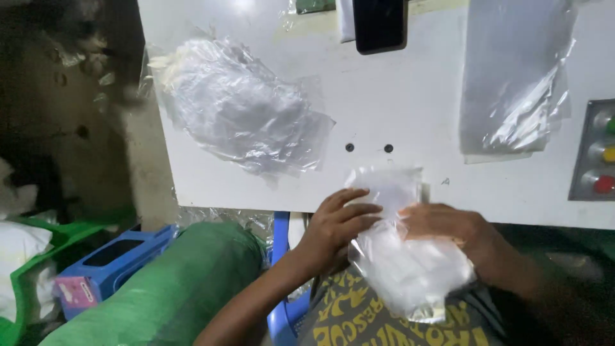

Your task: Folding and stacking small plastic bags on a work table

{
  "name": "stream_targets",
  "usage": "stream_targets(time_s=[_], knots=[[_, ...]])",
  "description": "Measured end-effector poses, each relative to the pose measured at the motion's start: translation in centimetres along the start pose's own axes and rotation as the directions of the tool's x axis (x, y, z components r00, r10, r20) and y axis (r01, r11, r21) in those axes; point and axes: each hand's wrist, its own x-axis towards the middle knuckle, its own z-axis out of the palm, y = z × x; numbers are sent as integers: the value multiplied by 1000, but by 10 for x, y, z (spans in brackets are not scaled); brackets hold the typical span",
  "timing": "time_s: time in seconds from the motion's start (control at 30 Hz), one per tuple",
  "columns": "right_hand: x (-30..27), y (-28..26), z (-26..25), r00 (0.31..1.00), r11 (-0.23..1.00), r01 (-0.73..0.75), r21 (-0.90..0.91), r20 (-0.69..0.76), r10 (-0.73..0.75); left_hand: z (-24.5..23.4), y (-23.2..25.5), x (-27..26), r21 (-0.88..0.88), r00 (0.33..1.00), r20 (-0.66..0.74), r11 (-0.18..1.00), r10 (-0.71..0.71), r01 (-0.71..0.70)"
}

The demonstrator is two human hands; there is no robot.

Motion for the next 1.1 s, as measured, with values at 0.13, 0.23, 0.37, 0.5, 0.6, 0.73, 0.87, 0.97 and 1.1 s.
stream_targets(time_s=[0.13, 0.23, 0.37, 0.5, 0.6, 0.73, 0.87, 0.97, 1.1], knots=[[-6, 15, 15, 967, 937, -241, 254, 151, 207, 13, 0, -36, -328, 932, 215, 877, -293, 352], [19, -19, 11, 741, 666, -658, 352, 146, 655, -2, 22, -20, -481, 781, 323, 618, -534, 621], [28, -42, 0, 762, 815, -577, 53, -322, 561, -4, 27, -14, -431, 583, 413, 414, -699, 802], [19, -25, -1, 996, 936, -76, -343, -71, 55, 2, 27, -19, -453, 560, 426, 368, -710, 812], [21, -18, 12, 869, 964, -185, -189, 427, 250, 6, 18, -29, -515, 504, 540, 209, -674, 831], [35, -15, 9, 611, 767, -641, -46, 575, 545, 3, 0, -43, -656, 771, 89, 545, -631, 522], [39, 36, 7, 596, 642, -730, 235, 680, 428, 21, -7, -26, -537, 856, 173, 682, -487, 496], [41, 52, 9, 635, 263, -706, 658, 423, 646, 22, -12, -7, -569, 539, 56, 417, -841, 709], [58, 18, 24, 612, 358, -574, 736, 95, 785, 19, -20, 16, -537, 576, -107, 535, -810, 652]])
